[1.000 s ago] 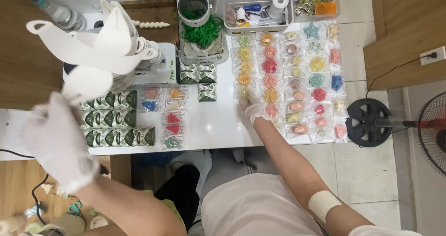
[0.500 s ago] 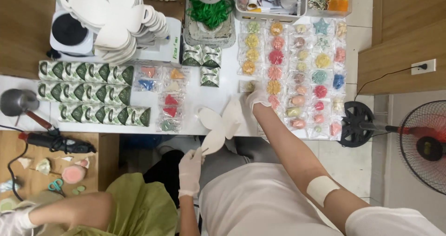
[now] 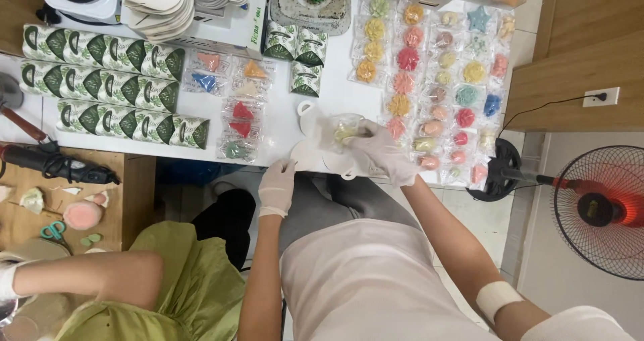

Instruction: The person picks up flat butterfly-shaped cardstock pieces and folds them into three-dimensional boxes, then places wrapped items inside each box and closes them.

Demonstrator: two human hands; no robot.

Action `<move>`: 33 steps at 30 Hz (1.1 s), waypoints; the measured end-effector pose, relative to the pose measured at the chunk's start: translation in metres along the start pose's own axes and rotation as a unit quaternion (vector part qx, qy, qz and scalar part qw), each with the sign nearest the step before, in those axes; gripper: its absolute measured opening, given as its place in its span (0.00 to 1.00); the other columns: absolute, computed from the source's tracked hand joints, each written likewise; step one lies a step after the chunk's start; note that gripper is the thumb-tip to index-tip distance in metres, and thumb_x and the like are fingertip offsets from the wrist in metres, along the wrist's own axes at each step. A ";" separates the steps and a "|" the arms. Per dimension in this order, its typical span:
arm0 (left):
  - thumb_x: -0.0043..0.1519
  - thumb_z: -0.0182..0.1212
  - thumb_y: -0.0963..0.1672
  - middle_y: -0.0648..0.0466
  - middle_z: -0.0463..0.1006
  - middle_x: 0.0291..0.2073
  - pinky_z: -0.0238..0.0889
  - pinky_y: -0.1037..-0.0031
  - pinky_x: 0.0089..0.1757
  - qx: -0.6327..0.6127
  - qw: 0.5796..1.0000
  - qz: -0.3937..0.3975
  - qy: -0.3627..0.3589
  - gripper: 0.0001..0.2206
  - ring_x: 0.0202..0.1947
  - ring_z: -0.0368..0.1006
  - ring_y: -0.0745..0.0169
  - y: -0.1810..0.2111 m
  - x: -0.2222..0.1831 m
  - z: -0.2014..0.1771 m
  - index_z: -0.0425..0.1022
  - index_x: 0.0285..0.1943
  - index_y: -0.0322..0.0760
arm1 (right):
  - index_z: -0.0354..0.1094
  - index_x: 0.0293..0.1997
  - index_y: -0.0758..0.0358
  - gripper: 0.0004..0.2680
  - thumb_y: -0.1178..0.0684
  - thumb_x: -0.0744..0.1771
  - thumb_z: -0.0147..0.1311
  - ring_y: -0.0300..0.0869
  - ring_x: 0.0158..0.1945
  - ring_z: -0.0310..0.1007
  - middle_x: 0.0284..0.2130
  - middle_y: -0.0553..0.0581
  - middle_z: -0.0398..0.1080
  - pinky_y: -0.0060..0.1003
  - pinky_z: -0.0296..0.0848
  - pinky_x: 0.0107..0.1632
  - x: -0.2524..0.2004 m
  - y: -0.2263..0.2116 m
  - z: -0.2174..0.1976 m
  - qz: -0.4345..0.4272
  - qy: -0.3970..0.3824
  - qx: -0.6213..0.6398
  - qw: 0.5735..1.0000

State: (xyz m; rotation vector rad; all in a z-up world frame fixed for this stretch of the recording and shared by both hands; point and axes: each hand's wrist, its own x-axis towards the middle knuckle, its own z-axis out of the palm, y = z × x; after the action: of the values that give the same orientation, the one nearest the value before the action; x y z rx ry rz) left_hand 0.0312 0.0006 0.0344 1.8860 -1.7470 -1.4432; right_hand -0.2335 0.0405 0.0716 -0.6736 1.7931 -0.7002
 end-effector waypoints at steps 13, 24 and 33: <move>0.65 0.55 0.53 0.45 0.81 0.45 0.66 0.59 0.49 0.066 0.998 0.003 0.006 0.16 0.49 0.75 0.42 -0.016 0.019 0.008 0.80 0.50 0.42 | 0.70 0.51 0.70 0.19 0.52 0.59 0.67 0.45 0.41 0.76 0.38 0.61 0.76 0.36 0.74 0.45 0.068 0.027 0.050 -0.013 -0.045 -0.140 0.989; 0.65 0.53 0.52 0.44 0.80 0.44 0.65 0.58 0.48 0.091 0.996 -0.001 -0.015 0.16 0.48 0.74 0.41 -0.010 0.016 0.005 0.81 0.49 0.42 | 0.73 0.50 0.66 0.16 0.54 0.59 0.64 0.47 0.44 0.77 0.39 0.61 0.77 0.38 0.74 0.49 0.069 0.037 0.050 -0.047 0.004 -0.177 0.983; 0.63 0.57 0.55 0.44 0.84 0.40 0.68 0.63 0.48 0.063 0.976 -0.117 -0.171 0.23 0.44 0.79 0.47 -0.015 0.001 0.015 0.82 0.45 0.32 | 0.64 0.60 0.69 0.20 0.50 0.64 0.59 0.47 0.51 0.75 0.50 0.63 0.73 0.39 0.74 0.56 -0.038 -0.007 0.018 0.090 0.051 -0.059 0.993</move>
State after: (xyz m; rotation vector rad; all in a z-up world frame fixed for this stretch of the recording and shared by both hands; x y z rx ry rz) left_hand 0.0299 0.0105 0.0155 2.0646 -1.8466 -1.8817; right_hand -0.2042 0.0610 0.0957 -0.5534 1.9750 -0.5175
